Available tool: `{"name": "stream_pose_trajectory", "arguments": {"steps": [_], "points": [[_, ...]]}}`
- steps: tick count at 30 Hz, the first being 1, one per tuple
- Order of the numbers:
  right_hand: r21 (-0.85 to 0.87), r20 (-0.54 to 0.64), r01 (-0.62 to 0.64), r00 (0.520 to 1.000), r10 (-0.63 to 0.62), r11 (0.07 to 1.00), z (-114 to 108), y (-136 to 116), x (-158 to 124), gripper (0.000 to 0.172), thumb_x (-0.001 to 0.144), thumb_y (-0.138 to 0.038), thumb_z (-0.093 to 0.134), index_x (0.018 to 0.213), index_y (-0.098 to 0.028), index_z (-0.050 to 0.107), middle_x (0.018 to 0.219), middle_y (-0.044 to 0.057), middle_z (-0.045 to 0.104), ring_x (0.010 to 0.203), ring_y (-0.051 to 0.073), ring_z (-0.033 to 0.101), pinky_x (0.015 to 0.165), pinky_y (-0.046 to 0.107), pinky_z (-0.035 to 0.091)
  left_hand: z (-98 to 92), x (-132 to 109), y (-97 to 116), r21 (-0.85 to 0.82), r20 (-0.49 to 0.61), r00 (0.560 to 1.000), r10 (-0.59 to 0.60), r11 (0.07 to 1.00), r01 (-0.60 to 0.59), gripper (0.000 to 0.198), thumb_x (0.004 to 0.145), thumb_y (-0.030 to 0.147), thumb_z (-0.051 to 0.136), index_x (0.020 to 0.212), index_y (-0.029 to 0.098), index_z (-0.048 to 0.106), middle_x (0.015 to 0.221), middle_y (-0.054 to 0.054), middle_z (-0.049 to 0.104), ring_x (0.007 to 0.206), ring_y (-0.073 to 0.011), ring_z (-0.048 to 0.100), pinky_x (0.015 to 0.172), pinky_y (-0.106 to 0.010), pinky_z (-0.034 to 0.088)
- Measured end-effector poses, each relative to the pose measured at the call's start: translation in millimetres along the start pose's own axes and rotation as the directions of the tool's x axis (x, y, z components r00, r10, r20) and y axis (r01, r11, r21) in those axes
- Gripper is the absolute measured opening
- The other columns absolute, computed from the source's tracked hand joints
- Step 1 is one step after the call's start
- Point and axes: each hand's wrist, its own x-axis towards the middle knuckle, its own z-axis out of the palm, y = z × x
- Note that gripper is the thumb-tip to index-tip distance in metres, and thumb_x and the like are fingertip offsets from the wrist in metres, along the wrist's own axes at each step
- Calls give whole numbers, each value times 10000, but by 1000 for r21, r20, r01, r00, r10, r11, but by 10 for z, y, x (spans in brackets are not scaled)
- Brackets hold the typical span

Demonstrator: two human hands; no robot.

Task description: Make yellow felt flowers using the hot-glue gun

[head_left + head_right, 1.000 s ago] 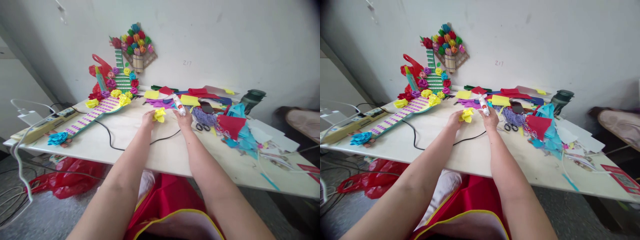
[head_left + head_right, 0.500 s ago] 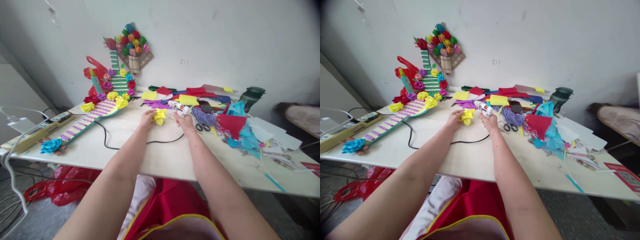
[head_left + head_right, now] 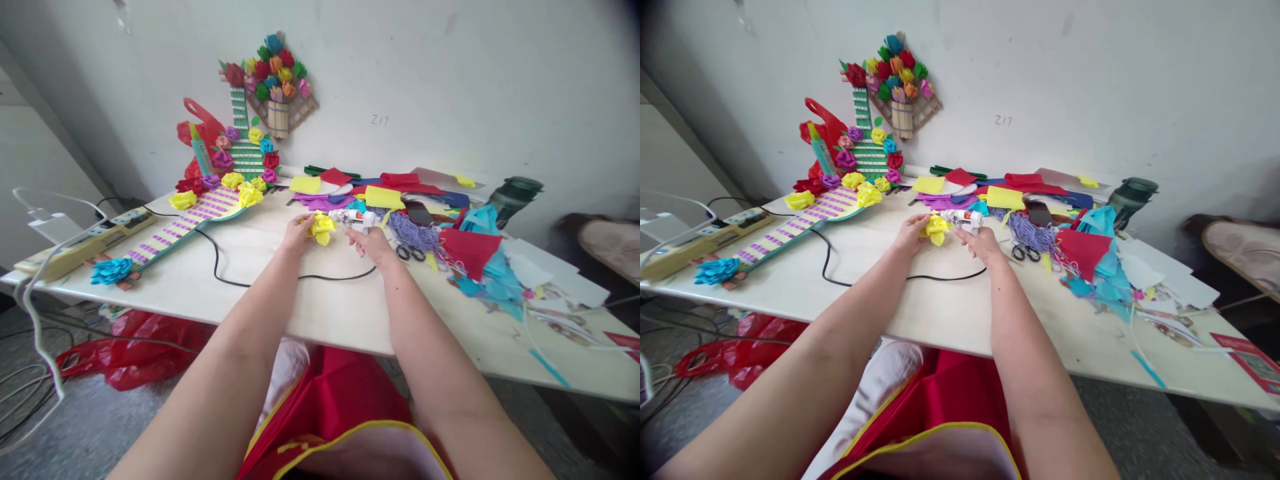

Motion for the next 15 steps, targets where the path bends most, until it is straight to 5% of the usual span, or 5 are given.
{"name": "stream_pose_trajectory", "arguments": {"steps": [15], "points": [[-119,-34,-86,996,83,989,60,-22,-8,414,623,-496,853,649,-162,609,547,-10,580,379,64,401,341,222,325,-10,52,-73,76,-28,996,82,994,-79,274,648,347,841,777,151,698,715,-15,667,680,-145,633,672,-256,511]]}}
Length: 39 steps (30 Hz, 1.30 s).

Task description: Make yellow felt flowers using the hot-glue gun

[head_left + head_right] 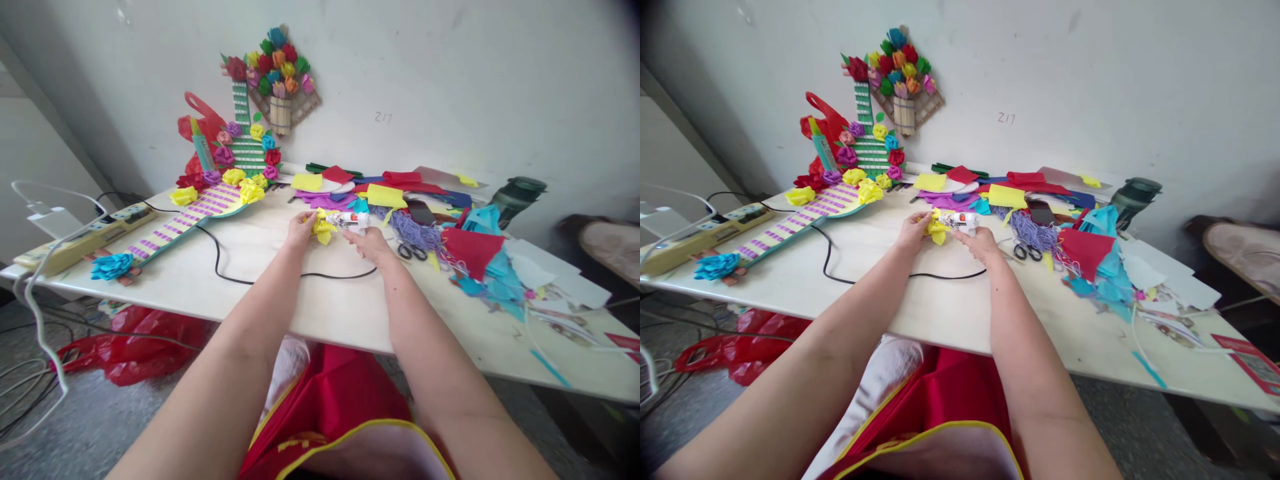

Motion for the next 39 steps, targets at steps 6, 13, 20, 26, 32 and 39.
{"name": "stream_pose_trajectory", "arguments": {"steps": [6,13,20,26,32,39], "points": [[-45,-2,16,1000,-16,999,6,57,48,412,630,-512,839,637,-170,610,507,-21,537,395,80,414,349,224,323,6,6,-6,23,1,1000,8,1000,-8,269,648,346,837,778,153,703,705,-13,673,646,-134,613,624,-234,489],[-63,-32,50,998,-52,997,9,103,83,358,634,-479,825,652,-174,640,574,16,592,495,115,495,446,236,393,-3,10,-15,15,16,1000,11,1000,-11,254,673,334,824,796,147,704,728,-25,681,667,-146,630,656,-256,502],[-156,-33,64,997,-69,986,16,153,114,335,694,-503,760,723,-179,679,627,43,657,669,192,652,608,282,504,1,16,-9,26,32,999,-16,1000,16,295,649,359,837,797,151,690,695,-6,667,640,-132,614,655,-256,519],[-213,-19,64,997,-70,975,21,164,125,365,735,-531,718,780,-168,705,683,62,705,744,209,701,674,283,523,-4,37,-28,52,26,1000,-5,999,3,307,659,382,833,798,152,684,691,0,657,656,-137,622,666,-266,524],[-234,-35,69,996,-79,970,27,166,133,329,731,-507,733,771,-182,702,609,33,658,676,198,679,611,270,501,-11,36,-27,67,21,1000,-4,998,2,307,660,380,834,809,151,695,690,-4,662,664,-143,627,652,-261,520],[-191,-46,76,995,-86,979,35,182,146,269,717,-452,763,702,-195,684,551,19,616,667,200,668,586,261,478,-7,31,-15,48,17,1000,-11,999,10,269,646,334,839,782,150,696,678,-3,662,666,-143,625,681,-269,524]]}}
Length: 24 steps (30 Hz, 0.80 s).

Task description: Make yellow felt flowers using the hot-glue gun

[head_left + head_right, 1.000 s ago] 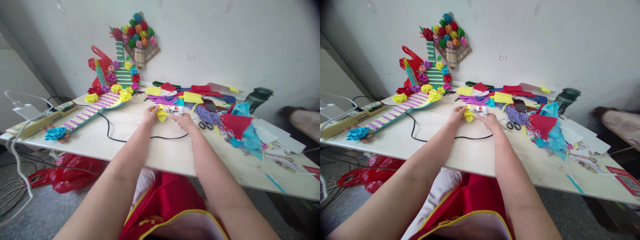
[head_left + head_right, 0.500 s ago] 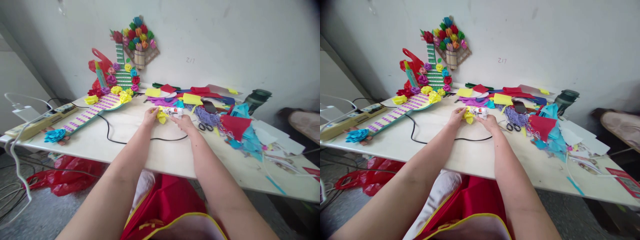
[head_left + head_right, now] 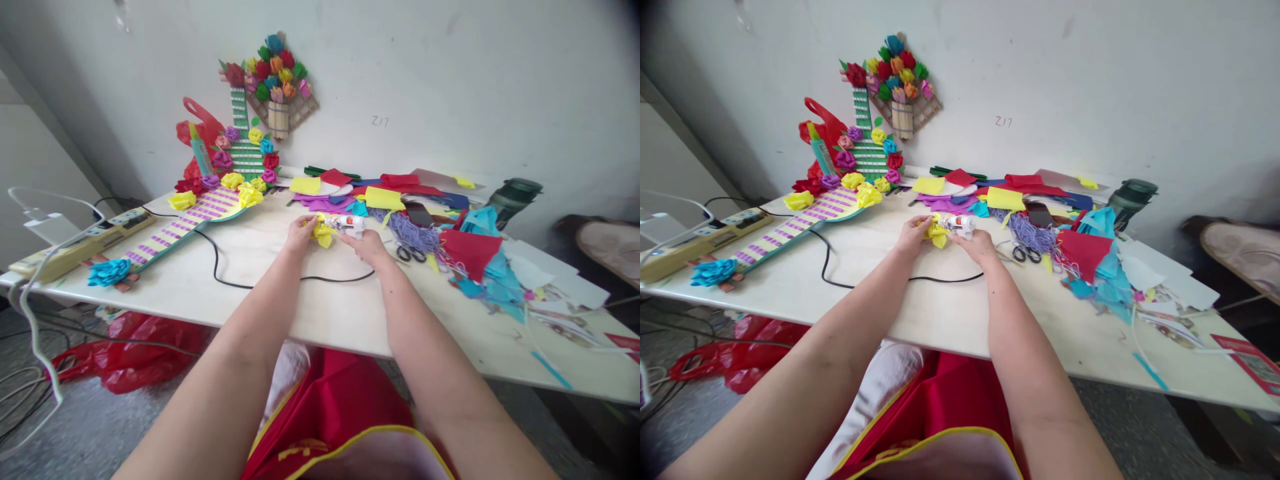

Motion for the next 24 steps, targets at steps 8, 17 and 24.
{"name": "stream_pose_trajectory", "arguments": {"steps": [8,17,24], "points": [[106,22,-9,1000,7,994,-60,-50,-48,374,691,-504,775,596,-187,600,434,-31,500,456,118,511,464,225,392,-8,-30,39,-29,-26,999,-22,999,21,274,601,307,837,779,156,694,696,-5,665,674,-146,616,693,-284,518],[411,46,-10,999,-9,911,-102,-124,-106,535,567,-616,827,513,-183,517,410,-54,455,348,55,372,348,215,316,-32,-36,34,-24,8,1000,-3,1000,3,342,534,320,842,804,157,711,715,-21,678,695,-168,631,694,-303,515],[612,58,-29,998,-8,791,-110,-110,-81,540,517,-625,841,659,-166,594,440,-67,481,340,52,376,330,207,321,-56,-17,8,-17,53,998,23,1000,-22,439,495,398,889,817,149,726,713,-22,683,675,-156,632,676,-281,502]]}}
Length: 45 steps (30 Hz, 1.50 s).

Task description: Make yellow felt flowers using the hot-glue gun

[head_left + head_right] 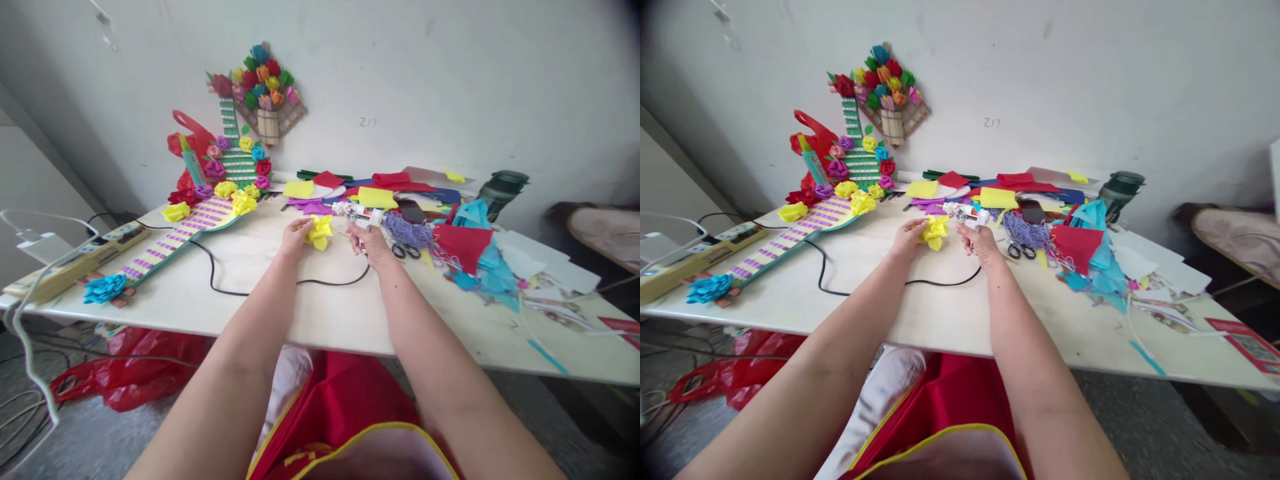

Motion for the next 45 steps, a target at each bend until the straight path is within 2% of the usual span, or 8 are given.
{"name": "stream_pose_trajectory", "arguments": {"steps": [8,14,19,24,29,34,39,45], "points": [[125,-40,0,999,5,992,2,6,39,485,619,-590,811,743,-166,611,481,-66,529,343,50,380,343,209,337,25,0,-5,52,45,999,-2,999,0,419,534,392,887,835,150,723,724,-12,677,668,-136,622,657,-255,486],[166,-46,0,999,8,986,6,0,39,483,591,-561,829,751,-163,607,507,-53,572,350,51,391,339,211,336,53,-32,16,118,58,998,-40,993,33,362,608,398,862,833,152,722,726,-15,684,673,-142,624,659,-263,491],[171,-53,-1,999,10,985,12,-1,42,503,565,-570,840,729,-174,577,503,-66,556,348,51,398,332,210,330,64,-56,38,127,69,996,-54,991,45,368,597,405,870,821,155,720,720,-17,691,667,-143,625,637,-257,490],[172,-145,34,989,-9,985,36,25,79,466,566,-491,856,722,-191,536,518,-74,565,351,48,392,338,206,345,80,-64,44,82,88,993,-82,994,75,381,567,384,888,815,152,714,695,-5,682,618,-120,603,579,-229,461],[203,-312,5,948,60,979,55,78,123,363,644,-364,818,808,-200,540,510,-92,559,378,54,420,365,184,359,91,-77,52,33,106,989,-102,995,99,370,589,363,885,839,154,710,710,-10,687,630,-121,617,588,-227,465],[243,-409,-45,901,144,969,55,101,136,255,741,-303,747,826,-226,520,458,-109,502,406,90,500,394,182,408,88,-110,81,-43,204,966,-158,985,170,350,604,273,877,883,150,705,802,-44,721,724,-150,674,691,-265,519],[252,-409,-106,889,205,962,82,75,120,186,800,-261,708,844,-227,530,508,-78,585,428,105,561,401,185,446,80,-120,98,-71,271,945,-185,975,211,362,573,173,850,905,155,706,868,-58,738,783,-165,695,773,-294,540],[326,-375,-132,891,256,936,109,76,111,122,837,-198,672,861,-213,553,515,-60,624,401,97,538,378,183,430,96,-128,99,-67,249,954,-167,980,189,394,497,124,835,871,161,717,832,-42,735,742,-161,684,743,-286,533]]}}
